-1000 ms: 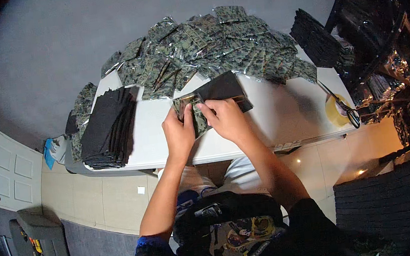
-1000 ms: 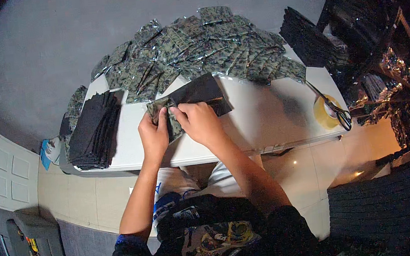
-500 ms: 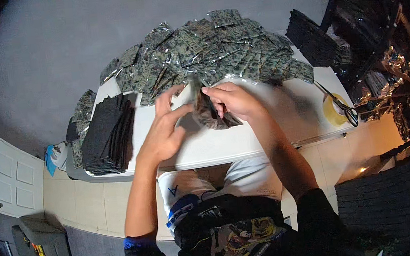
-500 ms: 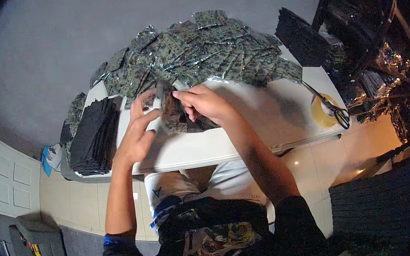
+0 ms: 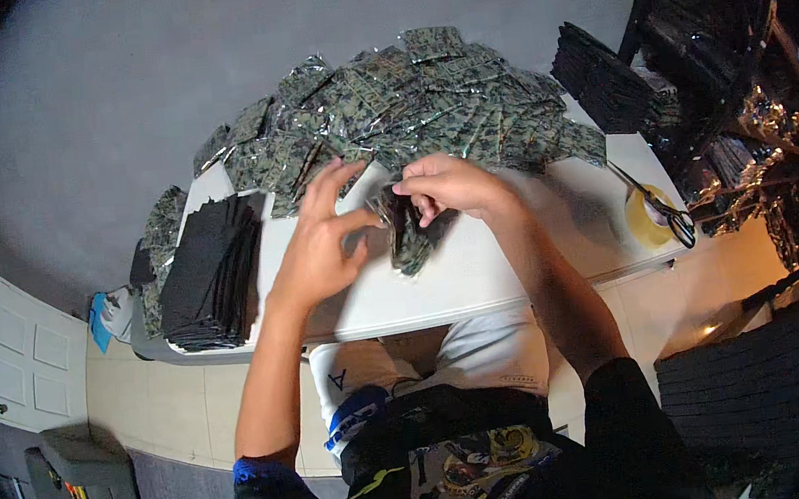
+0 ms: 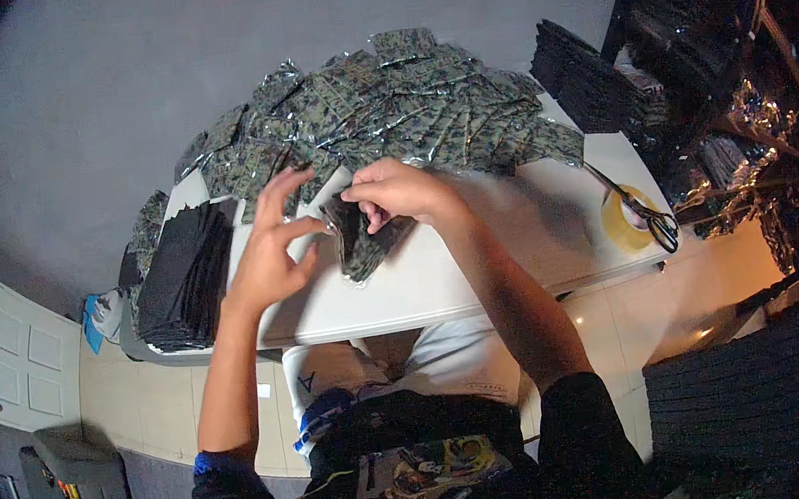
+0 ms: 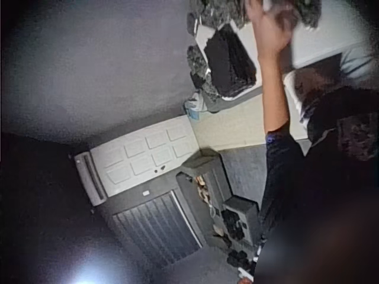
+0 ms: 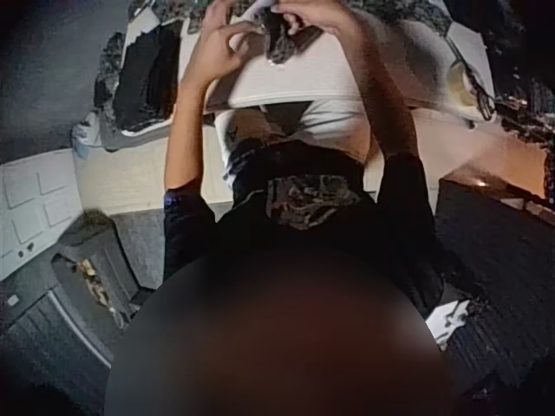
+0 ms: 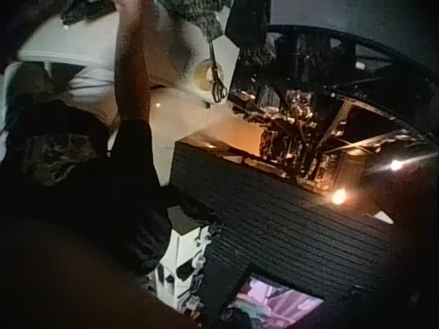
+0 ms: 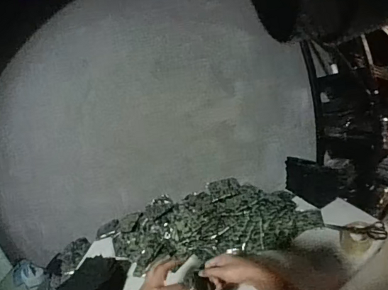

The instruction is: The recorder is folding black face masks and placing them into individual black plastic pouches, then sealing them with tape on a table filled with numerous camouflage packets.

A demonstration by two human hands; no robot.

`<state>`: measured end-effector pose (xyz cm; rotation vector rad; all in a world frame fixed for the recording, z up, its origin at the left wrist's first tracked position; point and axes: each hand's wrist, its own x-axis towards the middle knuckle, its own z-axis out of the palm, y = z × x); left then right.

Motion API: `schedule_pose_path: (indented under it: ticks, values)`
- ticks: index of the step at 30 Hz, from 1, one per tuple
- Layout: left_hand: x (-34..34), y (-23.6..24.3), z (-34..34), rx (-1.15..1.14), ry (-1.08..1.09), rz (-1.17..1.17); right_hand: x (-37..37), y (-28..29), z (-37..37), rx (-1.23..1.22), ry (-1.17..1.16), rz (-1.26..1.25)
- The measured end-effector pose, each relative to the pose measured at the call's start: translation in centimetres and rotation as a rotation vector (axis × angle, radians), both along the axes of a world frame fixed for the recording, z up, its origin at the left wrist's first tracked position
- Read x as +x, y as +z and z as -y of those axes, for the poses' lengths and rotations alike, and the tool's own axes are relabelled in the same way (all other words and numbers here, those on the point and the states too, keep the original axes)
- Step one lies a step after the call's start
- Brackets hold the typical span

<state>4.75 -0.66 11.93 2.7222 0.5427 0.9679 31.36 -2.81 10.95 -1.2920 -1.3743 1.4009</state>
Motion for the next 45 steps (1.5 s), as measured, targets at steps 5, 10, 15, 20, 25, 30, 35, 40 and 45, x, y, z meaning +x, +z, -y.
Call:
schedule_pose_path:
  ticks: [5, 10, 15, 20, 25, 30, 35, 40, 45]
  values:
    - [1.8, -1.7, 1.3, 0.069, 0.001, -0.003, -0.3, 0.3, 0.6, -0.111, 0.011, -0.160]
    - [2.5, -1.9, 0.7, 0.155, 0.023, -0.005, 0.9, 0.0, 0.6, -0.183, -0.020, -0.283]
    - [2.6, -2.1, 0.3, 0.168, -0.011, -0.090, 1.3, -0.8, 0.5, -0.219, -0.068, -0.342]
    - [2.5, -0.6, 0.5, 0.125, -0.062, -0.009, 2.0, -1.1, 0.6, -0.076, -0.036, -0.129]
    - [1.6, 1.5, 1.0, -0.073, -0.109, 0.102, 2.5, 0.9, 1.2, 0.150, 0.029, 0.108]
    - [1.1, 1.9, 1.0, 0.025, -0.100, -0.002, 2.3, 1.3, 1.4, 0.018, -0.006, 0.085]
    - [0.4, -0.4, 1.9, -0.147, 0.050, -0.161, -0.2, 0.1, 2.1, 0.035, -0.003, 0.003]
    - [1.5, -3.5, 3.0, -0.337, 0.224, -0.082, -2.0, -1.3, 2.0, 0.047, -0.069, 0.084]
    - [3.3, -6.5, 3.0, -0.156, 0.356, -0.055, -2.9, -2.6, 1.7, 0.057, -0.070, 0.145]
